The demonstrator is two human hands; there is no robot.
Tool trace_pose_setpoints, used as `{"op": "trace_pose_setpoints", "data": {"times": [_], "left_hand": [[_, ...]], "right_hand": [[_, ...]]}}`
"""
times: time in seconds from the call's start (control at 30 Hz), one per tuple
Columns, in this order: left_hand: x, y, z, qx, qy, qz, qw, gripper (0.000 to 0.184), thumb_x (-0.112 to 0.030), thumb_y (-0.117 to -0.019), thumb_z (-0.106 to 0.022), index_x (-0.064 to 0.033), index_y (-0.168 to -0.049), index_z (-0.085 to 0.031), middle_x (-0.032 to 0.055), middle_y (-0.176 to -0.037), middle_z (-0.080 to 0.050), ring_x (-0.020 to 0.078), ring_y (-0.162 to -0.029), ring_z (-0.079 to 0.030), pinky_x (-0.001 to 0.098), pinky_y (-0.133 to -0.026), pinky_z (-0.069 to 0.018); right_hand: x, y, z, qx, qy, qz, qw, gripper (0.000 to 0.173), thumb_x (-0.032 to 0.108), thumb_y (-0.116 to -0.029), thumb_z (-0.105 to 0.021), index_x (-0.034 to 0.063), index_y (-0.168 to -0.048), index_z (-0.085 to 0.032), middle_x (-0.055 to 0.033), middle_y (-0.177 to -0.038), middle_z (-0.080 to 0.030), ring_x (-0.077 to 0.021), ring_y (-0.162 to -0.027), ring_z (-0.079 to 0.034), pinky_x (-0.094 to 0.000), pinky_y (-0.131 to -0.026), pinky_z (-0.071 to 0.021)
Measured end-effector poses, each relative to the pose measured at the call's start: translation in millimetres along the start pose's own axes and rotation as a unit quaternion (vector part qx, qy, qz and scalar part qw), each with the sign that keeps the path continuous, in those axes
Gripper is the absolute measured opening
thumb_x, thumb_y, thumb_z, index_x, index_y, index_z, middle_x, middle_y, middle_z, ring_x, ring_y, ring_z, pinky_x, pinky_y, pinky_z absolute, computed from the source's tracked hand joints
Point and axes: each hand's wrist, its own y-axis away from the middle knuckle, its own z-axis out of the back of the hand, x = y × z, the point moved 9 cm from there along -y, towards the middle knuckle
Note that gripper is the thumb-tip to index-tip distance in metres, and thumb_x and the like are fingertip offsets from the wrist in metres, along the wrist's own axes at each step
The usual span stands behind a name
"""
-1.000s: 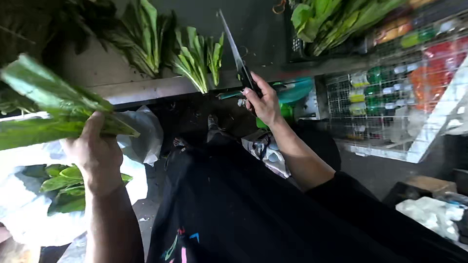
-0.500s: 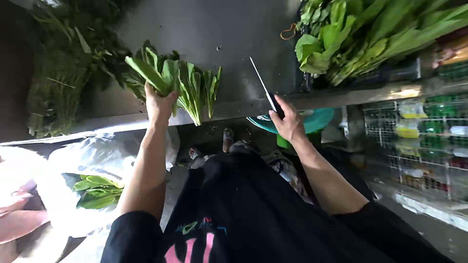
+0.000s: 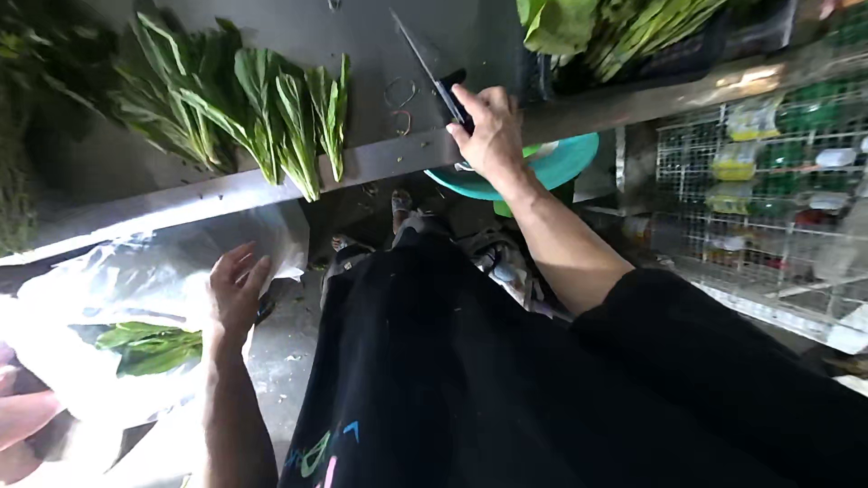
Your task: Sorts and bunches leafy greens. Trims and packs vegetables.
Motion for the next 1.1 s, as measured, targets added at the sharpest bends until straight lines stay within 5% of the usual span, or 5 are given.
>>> {"op": "trace_pose_setpoints", "data": {"times": [0.17, 0.33, 0.47, 0.8, 1.1], "left_hand": [[-11.5, 18.2, 17.9, 0.057, -0.036, -0.057, 0.996, 0.048, -0.032, -0.0989, -0.066, -0.0109, -0.141, -0.058, 0.0121, -0.136, -0.064, 0.0220, -0.120, -0.065, 0.0471, -0.102, -0.0538], [23.0, 24.5, 22.1, 0.101, -0.090, -0.110, 0.985, 0.052, -0.037, -0.0992, -0.062, -0.0074, -0.141, -0.056, 0.0163, -0.136, -0.064, 0.0281, -0.121, -0.066, 0.0529, -0.102, -0.0526], [74.5, 46.5, 25.9, 0.134, -0.078, -0.124, 0.980, 0.051, -0.034, -0.0992, -0.064, -0.0076, -0.142, -0.057, 0.0171, -0.135, -0.064, 0.0279, -0.119, -0.066, 0.0509, -0.101, -0.0536], [182.5, 114.5, 36.9, 0.127, 0.002, -0.104, 0.986, 0.046, -0.030, -0.0985, -0.063, -0.0029, -0.135, -0.059, 0.0161, -0.125, -0.068, 0.0176, -0.103, -0.071, 0.0384, -0.091, -0.0582], [205.3, 121.2, 60.3, 0.100, -0.027, -0.106, 0.989, 0.045, -0.029, -0.0991, -0.066, -0.0077, -0.138, -0.060, 0.0167, -0.127, -0.067, 0.0220, -0.105, -0.071, 0.0434, -0.092, -0.0590]], "right_hand": [[51.2, 61.3, 52.5, 0.135, -0.282, 0.096, 0.945, 0.044, 0.025, -0.1012, -0.062, 0.0110, -0.142, -0.058, -0.0103, -0.119, -0.068, -0.0186, -0.096, -0.070, -0.0354, -0.082, -0.0606], [164.8, 265.7, 61.2, 0.465, -0.685, 0.142, 0.543, 0.054, 0.056, -0.1004, -0.055, 0.0083, -0.121, -0.067, -0.0041, -0.091, -0.075, -0.0094, -0.065, -0.072, -0.0222, -0.052, -0.0603], [6.2, 311.9, -99.5, 0.191, -0.515, -0.158, 0.820, 0.042, 0.031, -0.1083, -0.045, -0.0016, -0.132, -0.059, -0.0147, -0.120, -0.068, -0.0205, -0.103, -0.068, -0.0406, -0.090, -0.0577], [220.1, 418.2, -3.9, 0.322, -0.802, 0.035, 0.501, 0.047, 0.062, -0.0992, -0.051, 0.0205, -0.111, -0.070, 0.0007, -0.090, -0.073, -0.0061, -0.064, -0.067, -0.0190, -0.050, -0.0543], [110.5, 379.5, -135.8, 0.167, -0.728, -0.198, 0.635, 0.034, 0.036, -0.1052, -0.031, 0.0189, -0.104, -0.061, 0.0001, -0.093, -0.068, -0.0102, -0.072, -0.061, -0.0261, -0.062, -0.0511]]}}
